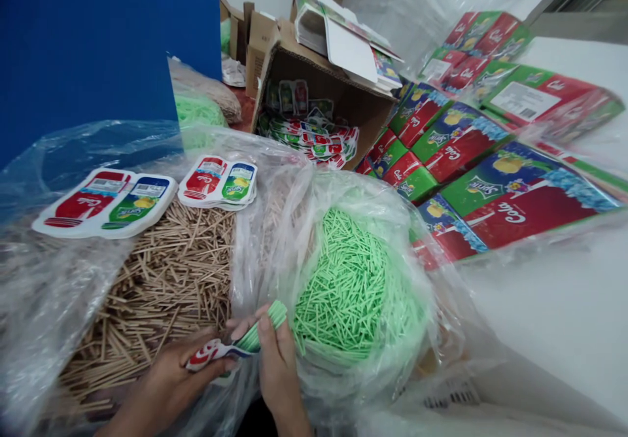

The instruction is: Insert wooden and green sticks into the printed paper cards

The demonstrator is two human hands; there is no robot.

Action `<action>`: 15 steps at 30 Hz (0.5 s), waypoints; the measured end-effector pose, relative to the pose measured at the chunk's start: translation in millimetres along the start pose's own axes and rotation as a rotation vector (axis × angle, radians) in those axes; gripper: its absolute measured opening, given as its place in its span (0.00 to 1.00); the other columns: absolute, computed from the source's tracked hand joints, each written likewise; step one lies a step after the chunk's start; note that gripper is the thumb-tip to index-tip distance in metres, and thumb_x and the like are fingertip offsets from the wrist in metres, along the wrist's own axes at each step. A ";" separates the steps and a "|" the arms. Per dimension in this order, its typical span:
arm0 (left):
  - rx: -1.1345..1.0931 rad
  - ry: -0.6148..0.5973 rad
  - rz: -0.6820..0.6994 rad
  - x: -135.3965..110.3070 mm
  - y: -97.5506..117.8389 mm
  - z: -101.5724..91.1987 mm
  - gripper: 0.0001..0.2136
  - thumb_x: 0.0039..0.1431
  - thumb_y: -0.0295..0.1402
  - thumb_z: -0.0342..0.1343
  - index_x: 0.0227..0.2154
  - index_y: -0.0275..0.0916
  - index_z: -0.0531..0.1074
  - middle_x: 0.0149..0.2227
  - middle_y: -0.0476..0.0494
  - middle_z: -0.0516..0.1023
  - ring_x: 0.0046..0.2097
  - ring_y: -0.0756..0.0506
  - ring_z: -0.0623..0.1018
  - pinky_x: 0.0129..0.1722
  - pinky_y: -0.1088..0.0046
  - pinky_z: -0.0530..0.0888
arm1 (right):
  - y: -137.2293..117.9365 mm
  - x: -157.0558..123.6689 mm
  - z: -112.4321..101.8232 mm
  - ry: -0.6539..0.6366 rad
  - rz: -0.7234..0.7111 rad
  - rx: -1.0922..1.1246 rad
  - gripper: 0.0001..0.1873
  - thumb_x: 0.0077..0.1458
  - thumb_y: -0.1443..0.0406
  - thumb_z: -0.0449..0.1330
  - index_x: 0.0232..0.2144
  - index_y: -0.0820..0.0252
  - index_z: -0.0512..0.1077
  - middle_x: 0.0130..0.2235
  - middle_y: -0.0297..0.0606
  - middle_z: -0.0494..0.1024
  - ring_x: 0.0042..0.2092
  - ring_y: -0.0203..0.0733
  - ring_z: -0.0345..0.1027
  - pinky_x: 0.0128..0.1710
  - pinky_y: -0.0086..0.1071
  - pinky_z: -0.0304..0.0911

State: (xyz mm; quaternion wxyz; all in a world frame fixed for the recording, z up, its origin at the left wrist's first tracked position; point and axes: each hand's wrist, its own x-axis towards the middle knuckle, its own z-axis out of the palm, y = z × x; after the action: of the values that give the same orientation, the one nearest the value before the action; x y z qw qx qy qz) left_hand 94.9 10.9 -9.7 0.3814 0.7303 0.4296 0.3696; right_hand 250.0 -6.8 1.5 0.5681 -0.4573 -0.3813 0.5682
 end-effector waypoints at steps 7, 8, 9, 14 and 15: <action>-0.104 -0.156 -0.257 5.2 -2.5 -20.1 0.06 0.52 0.37 0.60 0.30 0.42 0.79 0.30 0.50 0.81 0.33 0.46 0.78 0.34 0.77 0.72 | -9.7 -18.8 -8.8 -0.189 -0.247 -0.301 0.26 0.64 0.53 0.49 0.63 0.46 0.53 0.61 0.39 0.66 0.59 0.46 0.62 0.58 0.41 0.58; -0.108 -0.154 -0.242 5.1 -3.2 -22.0 0.06 0.52 0.37 0.61 0.31 0.42 0.79 0.31 0.50 0.82 0.34 0.46 0.79 0.36 0.77 0.71 | -11.2 -19.3 -8.2 -0.170 -0.290 -0.341 0.27 0.65 0.55 0.48 0.64 0.45 0.52 0.61 0.38 0.66 0.60 0.46 0.62 0.58 0.41 0.58; -0.116 -0.155 -0.219 4.6 -3.7 -23.7 0.06 0.52 0.36 0.61 0.32 0.43 0.79 0.33 0.50 0.83 0.36 0.46 0.79 0.37 0.77 0.71 | -12.8 -19.4 -7.3 -0.176 -0.320 -0.411 0.25 0.65 0.57 0.49 0.63 0.45 0.55 0.60 0.38 0.67 0.59 0.46 0.62 0.58 0.42 0.58; -0.121 -0.119 -0.155 -0.7 1.2 -33.4 0.04 0.51 0.36 0.62 0.28 0.43 0.79 0.29 0.51 0.81 0.31 0.47 0.78 0.32 0.78 0.71 | -14.8 -20.3 -0.2 0.040 -0.313 -0.557 0.15 0.62 0.57 0.54 0.48 0.47 0.75 0.51 0.38 0.77 0.55 0.47 0.67 0.57 0.42 0.60; -0.130 -0.109 -0.169 -1.6 4.0 -36.2 0.04 0.50 0.36 0.63 0.28 0.43 0.79 0.27 0.52 0.81 0.29 0.47 0.78 0.31 0.78 0.71 | -12.6 -21.2 2.0 0.120 -0.281 -0.509 0.16 0.60 0.55 0.55 0.48 0.47 0.74 0.50 0.38 0.78 0.53 0.47 0.69 0.56 0.40 0.61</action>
State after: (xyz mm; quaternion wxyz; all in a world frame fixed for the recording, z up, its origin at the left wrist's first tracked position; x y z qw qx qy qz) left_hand 64.3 16.7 9.2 0.4806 0.6843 0.4433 0.3229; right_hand 250.6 -26.9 15.9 0.5297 -0.5606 -0.5367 0.3422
